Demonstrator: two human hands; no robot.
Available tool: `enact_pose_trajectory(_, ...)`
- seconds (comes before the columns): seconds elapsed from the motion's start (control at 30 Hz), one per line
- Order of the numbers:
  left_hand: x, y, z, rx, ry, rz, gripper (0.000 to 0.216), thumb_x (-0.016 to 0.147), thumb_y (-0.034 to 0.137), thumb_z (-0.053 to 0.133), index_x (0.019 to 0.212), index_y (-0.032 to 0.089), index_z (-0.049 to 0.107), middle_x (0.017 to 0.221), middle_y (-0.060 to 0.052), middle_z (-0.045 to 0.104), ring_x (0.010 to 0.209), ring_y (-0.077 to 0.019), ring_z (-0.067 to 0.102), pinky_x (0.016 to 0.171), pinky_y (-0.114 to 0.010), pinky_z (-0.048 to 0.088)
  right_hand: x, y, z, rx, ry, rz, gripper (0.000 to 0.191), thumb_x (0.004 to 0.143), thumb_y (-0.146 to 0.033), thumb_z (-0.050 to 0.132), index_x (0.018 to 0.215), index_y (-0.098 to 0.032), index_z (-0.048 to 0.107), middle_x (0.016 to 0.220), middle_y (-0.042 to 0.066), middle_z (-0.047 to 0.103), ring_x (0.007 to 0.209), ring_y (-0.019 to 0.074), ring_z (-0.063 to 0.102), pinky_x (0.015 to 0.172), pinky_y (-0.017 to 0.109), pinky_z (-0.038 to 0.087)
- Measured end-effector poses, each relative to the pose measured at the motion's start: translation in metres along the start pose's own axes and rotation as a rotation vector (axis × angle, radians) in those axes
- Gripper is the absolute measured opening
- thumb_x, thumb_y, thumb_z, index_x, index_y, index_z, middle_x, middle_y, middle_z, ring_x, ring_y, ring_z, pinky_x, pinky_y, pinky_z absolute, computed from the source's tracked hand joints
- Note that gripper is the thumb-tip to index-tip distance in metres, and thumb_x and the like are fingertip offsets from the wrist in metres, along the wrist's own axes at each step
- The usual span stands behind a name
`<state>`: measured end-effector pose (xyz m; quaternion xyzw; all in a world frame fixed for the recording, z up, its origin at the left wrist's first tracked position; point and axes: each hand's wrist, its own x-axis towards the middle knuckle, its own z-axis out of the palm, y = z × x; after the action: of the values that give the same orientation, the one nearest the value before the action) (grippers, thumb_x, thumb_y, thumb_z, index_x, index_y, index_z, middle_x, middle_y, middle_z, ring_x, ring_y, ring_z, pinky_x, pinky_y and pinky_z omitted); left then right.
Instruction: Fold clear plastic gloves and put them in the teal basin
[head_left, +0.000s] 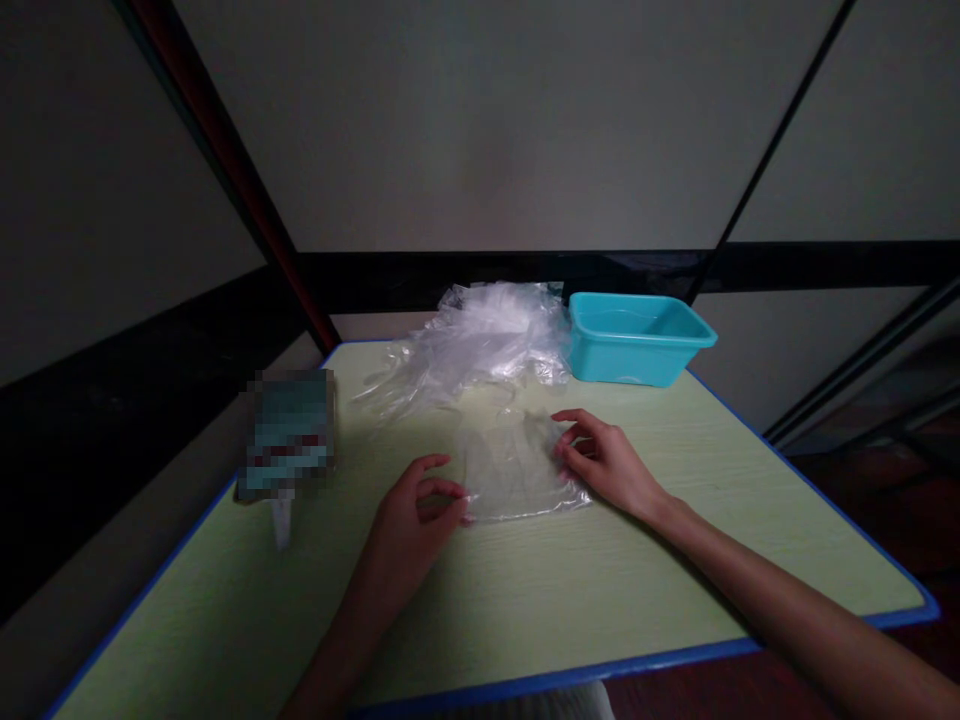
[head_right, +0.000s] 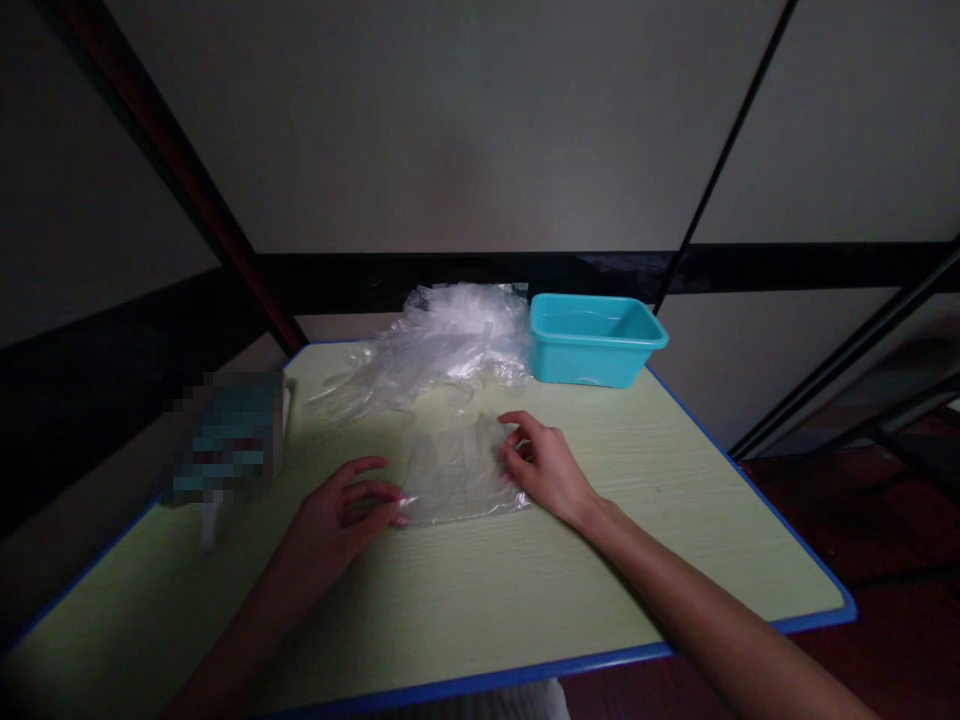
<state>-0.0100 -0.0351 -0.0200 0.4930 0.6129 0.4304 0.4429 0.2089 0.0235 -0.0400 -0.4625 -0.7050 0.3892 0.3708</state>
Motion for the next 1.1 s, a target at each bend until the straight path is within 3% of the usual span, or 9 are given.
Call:
enact_pose_trajectory(0.23, 0.004, -0.009, -0.011, 0.284, 0.021, 0.205, 0.036, 0.067, 0.034, 0.051, 0.097, 0.015, 0.047, 0.083, -0.008, 0.066, 0.076, -0.0207, 0.064, 0.070, -0.034, 0.050, 0.001, 0.004, -0.004, -0.149, 0.052, -0.070, 0.032, 0.076, -0.020, 0.048, 0.108, -0.015, 0.050, 0.072, 0.002, 0.059, 0.062, 0.0141, 0.056, 0.056, 0.025, 0.045)
enact_pose_trajectory(0.5, 0.014, -0.005, -0.013, 0.631, 0.052, 0.377, 0.036, 0.074, 0.023, 0.048, 0.108, 0.013, 0.051, 0.115, -0.013, 0.056, 0.104, -0.0276, 0.053, 0.084, -0.042, 0.041, 0.024, 0.008, -0.013, -0.227, 0.005, -0.037, 0.036, 0.073, -0.017, 0.050, 0.108, -0.013, 0.047, 0.072, 0.002, 0.060, 0.058, 0.0132, 0.054, 0.053, 0.024, 0.042)
enact_pose_trajectory(0.63, 0.044, 0.004, -0.012, 0.701, 0.043, 0.386, 0.034, 0.076, 0.014, 0.051, 0.110, 0.012, 0.050, 0.099, -0.010, 0.061, 0.092, -0.0235, 0.058, 0.078, -0.037, 0.045, 0.039, 0.013, -0.009, -0.241, 0.026, -0.037, 0.036, 0.072, -0.017, 0.051, 0.107, -0.011, 0.046, 0.069, 0.001, 0.058, 0.055, 0.0128, 0.052, 0.051, 0.023, 0.040)
enact_pose_trajectory(0.73, 0.073, 0.008, -0.010, 0.748, 0.029, 0.381, 0.019, 0.082, 0.015, 0.052, 0.101, 0.013, 0.055, 0.086, -0.005, 0.062, 0.080, -0.0182, 0.060, 0.073, -0.034, 0.047, 0.043, 0.017, -0.005, -0.257, 0.064, -0.056, 0.033, 0.072, -0.018, 0.051, 0.105, -0.012, 0.048, 0.067, 0.000, 0.056, 0.057, 0.0133, 0.052, 0.053, 0.024, 0.039)
enact_pose_trajectory(0.9, 0.102, 0.002, 0.000, 0.825, -0.030, 0.385, 0.024, 0.087, 0.029, 0.052, 0.107, 0.014, 0.054, 0.104, -0.006, 0.057, 0.085, -0.0179, 0.059, 0.071, -0.036, 0.050, 0.041, 0.019, -0.003, -0.268, 0.108, -0.089, 0.030, 0.073, -0.018, 0.049, 0.103, -0.015, 0.048, 0.070, 0.000, 0.058, 0.053, 0.0121, 0.051, 0.052, 0.024, 0.039)
enact_pose_trajectory(1.1, 0.101, -0.011, 0.009, 0.899, 0.013, 0.448, 0.024, 0.087, 0.028, 0.052, 0.108, 0.015, 0.053, 0.108, -0.007, 0.056, 0.090, -0.0195, 0.058, 0.076, -0.039, 0.048, 0.039, 0.019, 0.000, -0.265, 0.148, -0.119, 0.027, 0.074, -0.018, 0.046, 0.101, -0.016, 0.049, 0.069, 0.000, 0.059, 0.052, 0.0121, 0.052, 0.051, 0.023, 0.039)
